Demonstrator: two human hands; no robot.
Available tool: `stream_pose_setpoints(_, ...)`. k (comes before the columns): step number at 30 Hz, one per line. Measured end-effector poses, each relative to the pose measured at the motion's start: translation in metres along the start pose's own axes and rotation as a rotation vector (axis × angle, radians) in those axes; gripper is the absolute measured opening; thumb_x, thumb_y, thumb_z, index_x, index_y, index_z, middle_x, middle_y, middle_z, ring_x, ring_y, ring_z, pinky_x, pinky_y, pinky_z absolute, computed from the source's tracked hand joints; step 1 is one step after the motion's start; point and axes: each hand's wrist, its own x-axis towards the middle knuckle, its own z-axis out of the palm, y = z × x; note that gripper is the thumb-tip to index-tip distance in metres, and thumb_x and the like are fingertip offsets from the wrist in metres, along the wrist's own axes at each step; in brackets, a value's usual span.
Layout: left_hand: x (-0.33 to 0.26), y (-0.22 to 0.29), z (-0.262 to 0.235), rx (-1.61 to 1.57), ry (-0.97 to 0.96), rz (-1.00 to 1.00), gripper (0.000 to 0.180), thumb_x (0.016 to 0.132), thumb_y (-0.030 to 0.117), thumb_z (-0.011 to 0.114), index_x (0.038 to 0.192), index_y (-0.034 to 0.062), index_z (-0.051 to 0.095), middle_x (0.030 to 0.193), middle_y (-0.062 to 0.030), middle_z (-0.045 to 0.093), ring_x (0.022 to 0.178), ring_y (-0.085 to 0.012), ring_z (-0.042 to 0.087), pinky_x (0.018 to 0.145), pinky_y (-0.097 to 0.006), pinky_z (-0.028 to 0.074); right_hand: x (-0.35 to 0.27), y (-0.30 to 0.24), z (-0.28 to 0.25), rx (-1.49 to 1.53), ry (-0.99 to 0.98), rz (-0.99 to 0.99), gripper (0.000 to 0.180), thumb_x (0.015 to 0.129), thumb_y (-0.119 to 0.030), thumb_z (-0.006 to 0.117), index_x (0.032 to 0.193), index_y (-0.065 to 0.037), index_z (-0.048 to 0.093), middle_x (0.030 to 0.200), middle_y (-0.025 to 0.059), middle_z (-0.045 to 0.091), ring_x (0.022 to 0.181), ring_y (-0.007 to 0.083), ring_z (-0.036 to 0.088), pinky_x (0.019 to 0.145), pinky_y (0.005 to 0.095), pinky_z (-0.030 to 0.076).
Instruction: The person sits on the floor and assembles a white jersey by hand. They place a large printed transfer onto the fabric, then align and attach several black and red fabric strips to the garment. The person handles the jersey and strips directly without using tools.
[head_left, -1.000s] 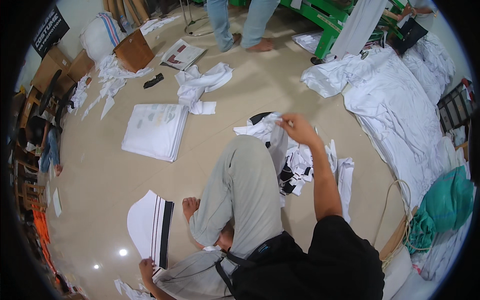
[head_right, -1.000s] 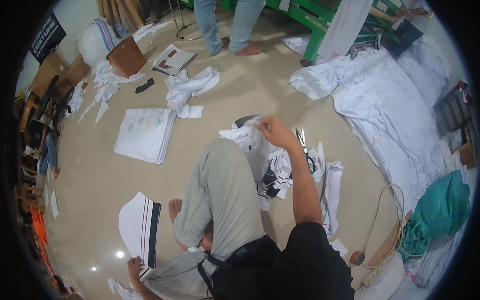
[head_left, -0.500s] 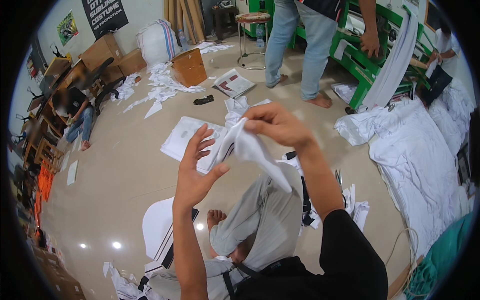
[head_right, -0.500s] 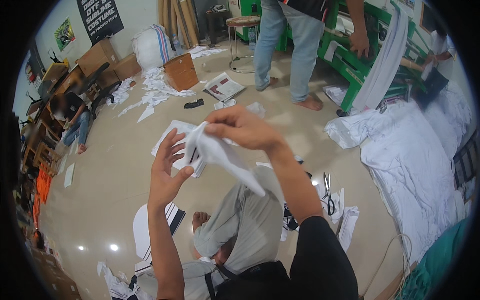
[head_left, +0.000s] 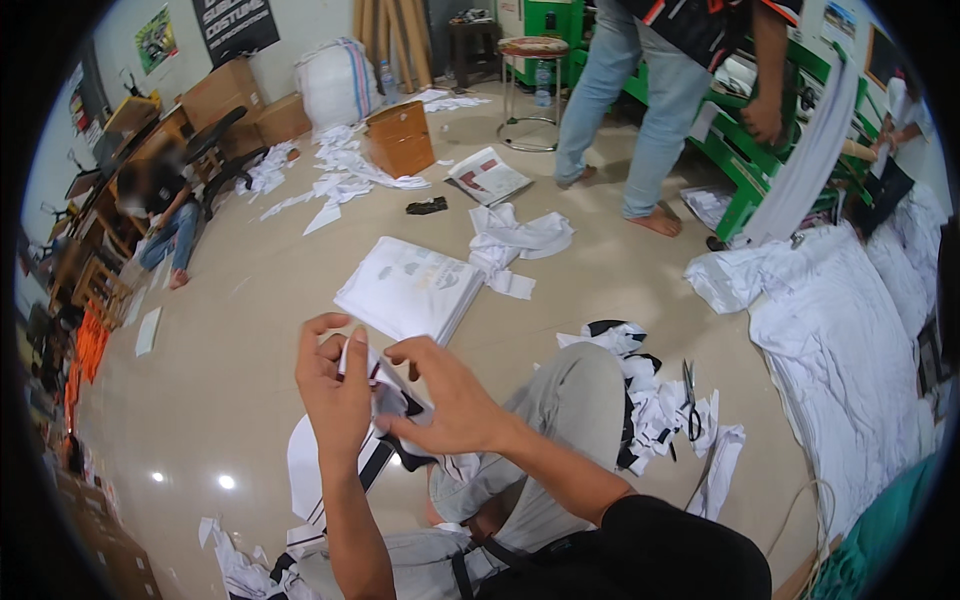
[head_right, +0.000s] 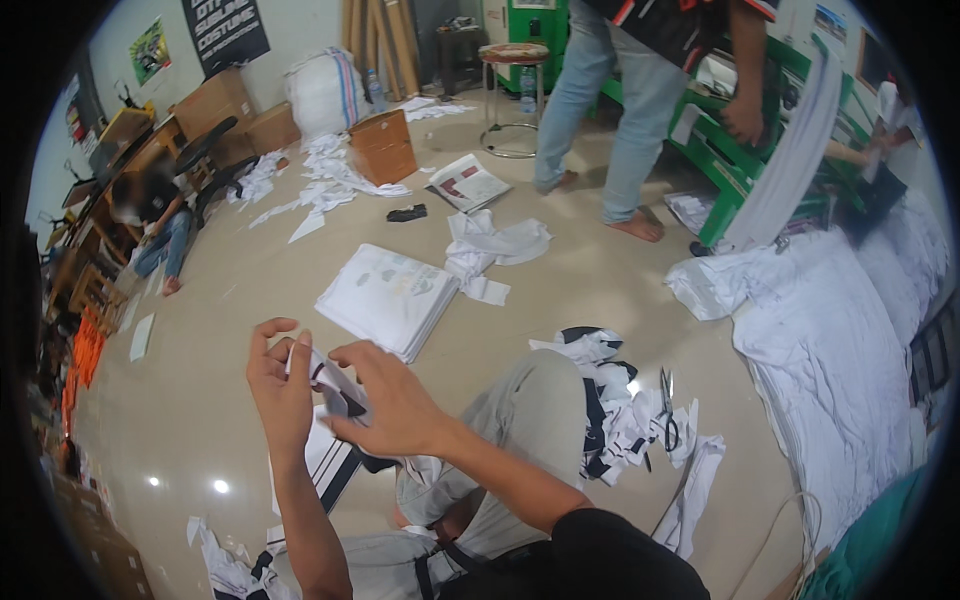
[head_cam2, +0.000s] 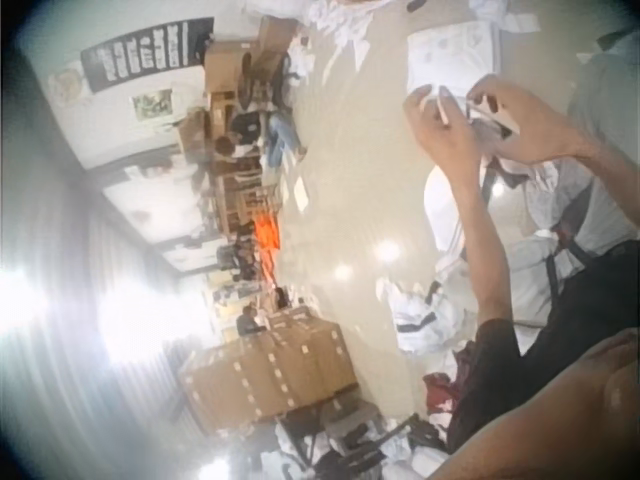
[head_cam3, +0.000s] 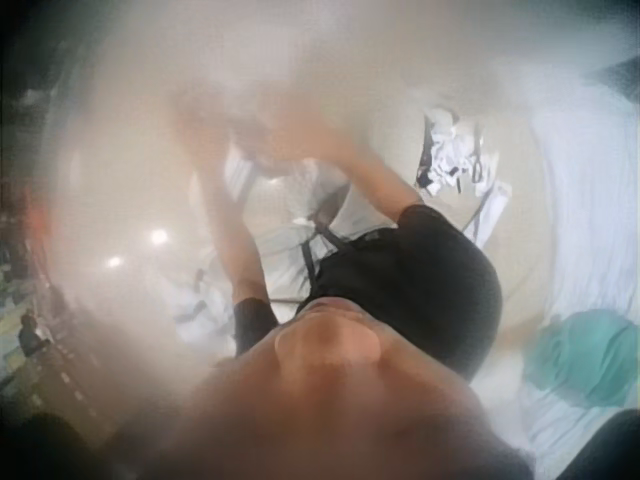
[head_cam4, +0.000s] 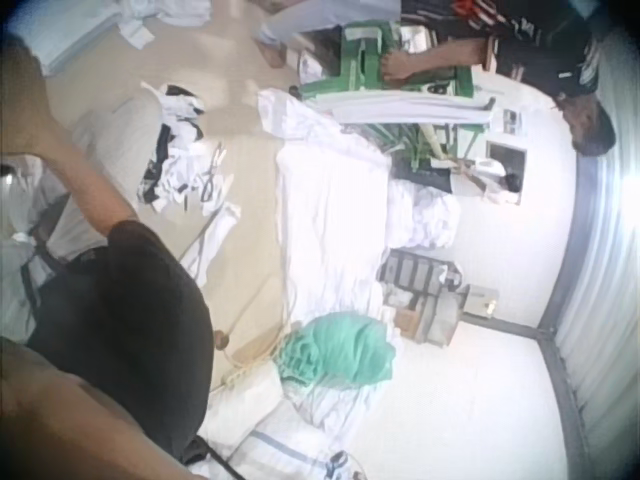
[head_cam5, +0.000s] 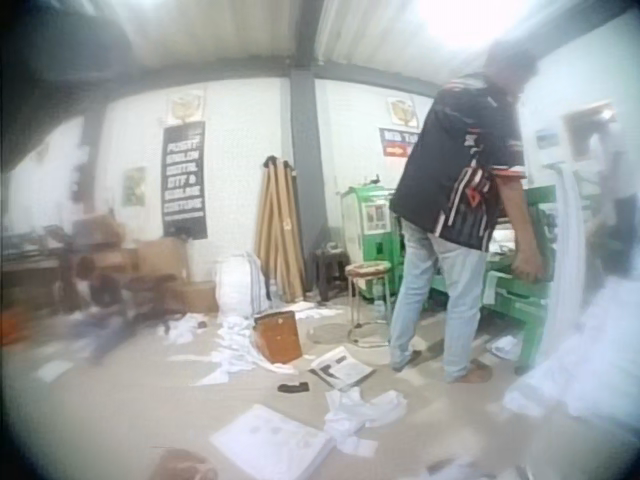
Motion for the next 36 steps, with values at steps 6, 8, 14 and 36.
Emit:
stream_pose_setpoints(6, -0.001, -0.011, -0.029, 0.161, 0.035, 0.082, 0.017, 0.095, 0.012, 0.066, 0.09, -0.0034, 0.066, 0.07, 0.0021, 0.057, 0.064, -0.0023, 0.046, 0.054, -0.021, 0.035, -0.005, 0.019, 0.018, 0.185, -0.156, 0.254, 0.045, 0.074, -0.003, 0.071, 0.116, -0.004, 0.056, 0.099, 0.0138, 0.065, 0.09, 0.0332, 0.062, 0.084, 0.0421, 0.048)
stream_pose_setpoints(8, 0.0, -0.015, -0.045, 0.172, 0.045, 0.047, 0.018, 0.093, 0.013, 0.07, 0.088, -0.0032, 0.065, 0.068, 0.0023, 0.056, 0.063, -0.0025, 0.046, 0.054, -0.02, 0.035, 0.003, 0.024, 0.01, 0.037, -0.197, 0.071, 0.037, 0.072, 0.0, 0.066, 0.109, -0.003, 0.062, 0.096, 0.0124, 0.066, 0.09, 0.0306, 0.064, 0.083, 0.0393, 0.05)
stream_pose_setpoints(14, -0.004, -0.028, -0.077, 0.199, -0.116, 0.003, 0.025, 0.082, 0.015, 0.082, 0.081, -0.0008, 0.062, 0.067, 0.0015, 0.057, 0.061, -0.0049, 0.046, 0.054, -0.022, 0.037, 0.035, 0.017, 0.005, 0.158, -0.278, 0.096, 0.028, 0.077, 0.004, 0.056, 0.103, 0.001, 0.064, 0.095, 0.013, 0.067, 0.082, 0.025, 0.063, 0.079, 0.0321, 0.05)
stream_pose_setpoints(36, -0.015, -0.057, -0.12, -0.143, -0.165, -0.007, 0.008, 0.098, 0.001, 0.055, 0.105, -0.0021, 0.057, 0.09, -0.0055, 0.06, 0.085, -0.0099, 0.054, 0.075, -0.027, 0.045, 0.064, 0.01, 0.059, 0.305, -0.777, 0.43, 0.023, 0.089, -0.017, 0.074, 0.098, 0.003, 0.067, 0.076, 0.0001, 0.063, 0.07, 0.0046, 0.053, 0.061, 0.0231, 0.043)
